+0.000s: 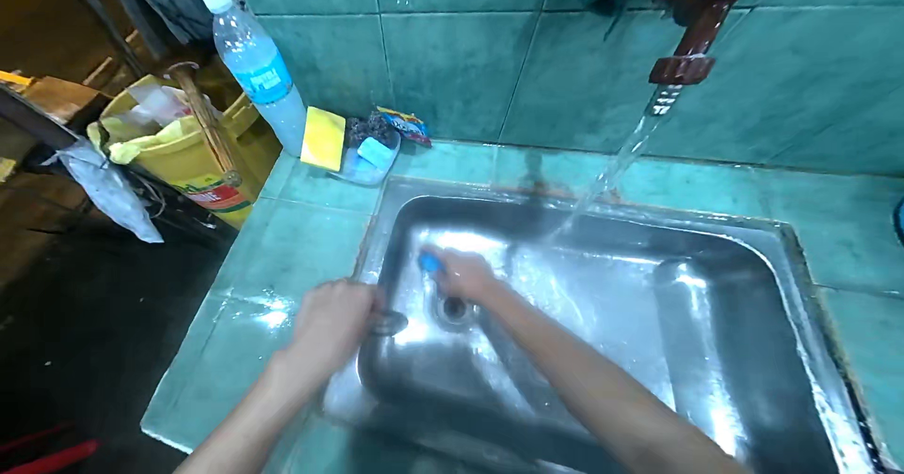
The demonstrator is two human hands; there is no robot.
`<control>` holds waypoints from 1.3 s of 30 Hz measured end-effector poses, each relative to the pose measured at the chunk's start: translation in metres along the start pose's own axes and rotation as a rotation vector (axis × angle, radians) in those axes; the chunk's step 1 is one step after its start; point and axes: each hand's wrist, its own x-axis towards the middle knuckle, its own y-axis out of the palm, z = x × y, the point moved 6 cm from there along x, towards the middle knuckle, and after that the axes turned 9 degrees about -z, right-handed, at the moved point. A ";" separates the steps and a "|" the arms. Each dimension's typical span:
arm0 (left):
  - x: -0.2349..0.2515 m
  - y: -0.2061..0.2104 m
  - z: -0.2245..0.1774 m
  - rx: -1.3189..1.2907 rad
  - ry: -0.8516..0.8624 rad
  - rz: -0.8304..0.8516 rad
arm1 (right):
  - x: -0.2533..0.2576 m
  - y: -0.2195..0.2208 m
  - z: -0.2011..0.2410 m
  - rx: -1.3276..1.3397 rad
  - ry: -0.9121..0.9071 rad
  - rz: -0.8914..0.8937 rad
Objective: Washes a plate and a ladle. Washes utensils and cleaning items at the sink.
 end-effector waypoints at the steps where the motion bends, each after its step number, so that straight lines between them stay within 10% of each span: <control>1: -0.001 -0.007 0.004 0.001 -0.012 -0.044 | 0.007 0.006 0.018 0.014 -0.011 -0.022; 6: -0.001 -0.029 0.025 -0.026 -0.015 -0.180 | -0.072 0.038 0.046 0.067 -0.191 0.106; 12: 0.024 -0.028 0.013 -0.065 -0.024 -0.129 | 0.006 0.008 0.024 0.066 -0.002 -0.044; 16: 0.058 -0.007 -0.014 -0.102 0.031 -0.090 | -0.108 0.050 0.061 0.184 -0.146 0.063; 19: 0.079 0.040 -0.043 -0.163 0.099 0.032 | -0.202 0.034 0.007 0.260 0.001 0.298; 24: 0.104 0.106 -0.084 -0.206 0.099 0.206 | -0.287 -0.039 -0.180 0.148 0.431 0.023; 28: 0.127 0.118 -0.095 -0.109 0.127 0.194 | -0.240 -0.078 -0.243 -0.038 0.601 -0.223; 35: 0.148 0.039 -0.182 -0.257 0.208 -0.068 | -0.105 -0.021 -0.079 0.263 0.213 -0.161; 39: 0.167 0.010 -0.227 -0.289 0.357 0.027 | -0.102 -0.053 -0.102 0.282 0.303 -0.147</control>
